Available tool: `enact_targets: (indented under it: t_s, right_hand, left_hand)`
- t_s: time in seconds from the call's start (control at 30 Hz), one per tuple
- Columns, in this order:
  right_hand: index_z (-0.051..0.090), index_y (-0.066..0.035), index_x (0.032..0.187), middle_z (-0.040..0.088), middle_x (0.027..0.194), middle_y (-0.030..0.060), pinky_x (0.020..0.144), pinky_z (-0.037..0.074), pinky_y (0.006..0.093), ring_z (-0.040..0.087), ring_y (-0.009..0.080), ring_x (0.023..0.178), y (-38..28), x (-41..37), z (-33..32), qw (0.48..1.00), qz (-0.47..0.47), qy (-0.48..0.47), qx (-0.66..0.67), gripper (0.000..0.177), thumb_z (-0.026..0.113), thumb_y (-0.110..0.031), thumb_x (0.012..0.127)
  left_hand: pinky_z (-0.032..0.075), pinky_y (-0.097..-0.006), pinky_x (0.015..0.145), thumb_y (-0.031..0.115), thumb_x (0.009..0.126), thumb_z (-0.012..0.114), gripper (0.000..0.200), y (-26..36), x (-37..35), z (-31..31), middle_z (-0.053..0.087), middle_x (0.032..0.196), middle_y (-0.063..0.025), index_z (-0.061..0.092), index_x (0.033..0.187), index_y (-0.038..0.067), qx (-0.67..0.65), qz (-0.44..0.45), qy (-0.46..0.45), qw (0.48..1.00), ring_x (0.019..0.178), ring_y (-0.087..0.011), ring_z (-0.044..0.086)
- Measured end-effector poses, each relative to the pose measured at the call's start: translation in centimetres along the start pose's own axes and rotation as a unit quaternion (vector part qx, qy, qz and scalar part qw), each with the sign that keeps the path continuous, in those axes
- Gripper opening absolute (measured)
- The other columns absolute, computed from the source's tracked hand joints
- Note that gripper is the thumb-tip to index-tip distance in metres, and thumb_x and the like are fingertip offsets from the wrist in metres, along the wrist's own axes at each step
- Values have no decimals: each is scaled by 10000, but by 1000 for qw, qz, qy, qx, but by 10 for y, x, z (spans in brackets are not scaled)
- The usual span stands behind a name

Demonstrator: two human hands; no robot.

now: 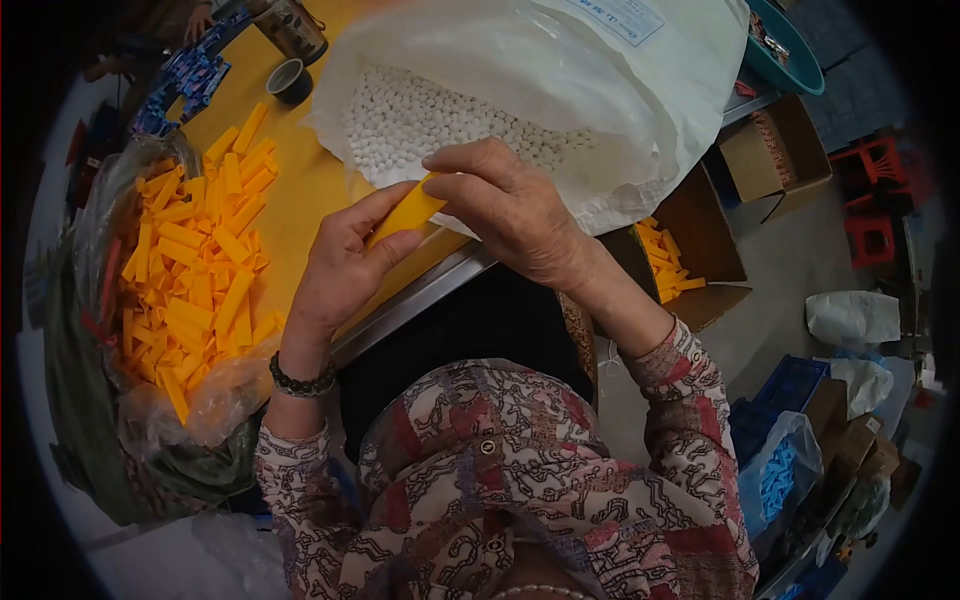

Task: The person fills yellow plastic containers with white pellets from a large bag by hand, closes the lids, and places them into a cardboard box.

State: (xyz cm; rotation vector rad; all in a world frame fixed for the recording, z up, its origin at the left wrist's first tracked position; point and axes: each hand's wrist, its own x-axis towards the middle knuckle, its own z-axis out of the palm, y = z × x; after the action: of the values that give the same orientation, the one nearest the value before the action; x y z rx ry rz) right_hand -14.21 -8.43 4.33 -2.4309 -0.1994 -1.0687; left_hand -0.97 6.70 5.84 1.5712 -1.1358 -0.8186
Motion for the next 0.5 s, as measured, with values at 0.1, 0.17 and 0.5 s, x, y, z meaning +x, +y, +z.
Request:
enact_targets:
  t_s: [0.1,0.17,0.5]
  right_hand:
    - [508,-41,1052,561,1010,128,759,483,371,566,313,874,6,-3,4,994,86,55,33,340,609,-17,728]
    - [491,-35,1095,560,1035,150,769,481,379,564,324,905,18,-8,-7,989,142,-7,-37,380,616,-20,737]
    - [469,-23,1155,535,1073,211,851,435,424,532,367,988,65,-6,0,897,300,-213,-245,484,610,-107,700]
  left_hand:
    - [455,-256,787,126,800,641,344,-10,12,0,629,973,-98,569,1107,-10,-21,-24,13,999,880,-146,589]
    - [458,-264,781,139,788,648,353,-18,24,-5,628,984,-106,573,1104,1,8,-35,6,999,872,-165,599]
    - [477,-428,701,75,699,599,226,-44,72,4,624,847,-121,595,923,47,528,43,63,846,807,-334,603]
